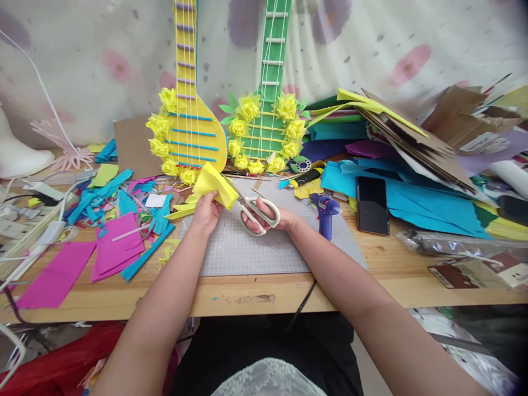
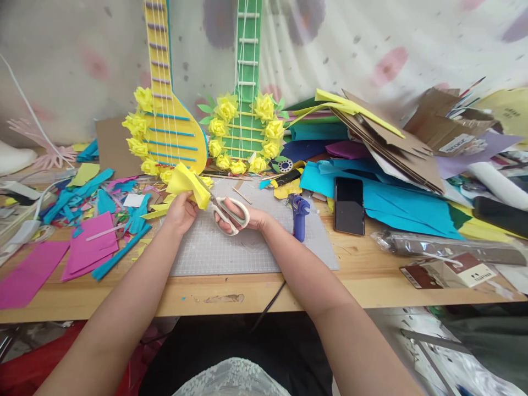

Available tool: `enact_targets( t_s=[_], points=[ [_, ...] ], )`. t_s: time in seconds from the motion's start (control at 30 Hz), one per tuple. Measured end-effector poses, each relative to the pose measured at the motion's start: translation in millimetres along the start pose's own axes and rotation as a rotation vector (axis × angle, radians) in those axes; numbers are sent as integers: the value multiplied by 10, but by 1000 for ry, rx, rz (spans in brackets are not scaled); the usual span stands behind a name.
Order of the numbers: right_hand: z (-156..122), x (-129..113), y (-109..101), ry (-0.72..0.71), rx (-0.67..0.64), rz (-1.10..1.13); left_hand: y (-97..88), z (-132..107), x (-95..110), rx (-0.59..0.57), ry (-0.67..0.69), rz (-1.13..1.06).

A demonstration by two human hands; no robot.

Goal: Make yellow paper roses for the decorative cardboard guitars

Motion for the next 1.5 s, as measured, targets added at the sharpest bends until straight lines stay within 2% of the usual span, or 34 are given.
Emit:
enact_targets(
  t_s=[0.2,0.37,0.5,0.73,1.0,1.2,1.5],
  points=[
    [61,24,-61,19,34,36,44,-31,-39,-13,0,34],
    [76,15,-47,-58,87,60,30,-5,-38,-2,-22,22],
    [71,24,-44,-39,111,49,28,-7,-39,19,-28,24],
    [98,18,-86,-38,72,63,89,-70,-84,-8,-23,58],
    [93,22,-66,-62,168,45,129,-120,-67,19,-32,67],
    [132,25,-142,-13,148,58,130,-131,-102,11,-33,118],
    [153,-32,-160,-78,135,22,128,-127,-154,5,-26,160]
  ],
)
Point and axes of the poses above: each hand's wrist, its own z-axis towards the middle knuckle, its own y-axis out of the palm, x = y × z, the point moved 1 cm from there along z, towards the middle knuckle, and after that the axes turned 7 degrees about x, right-handed, at the moved point
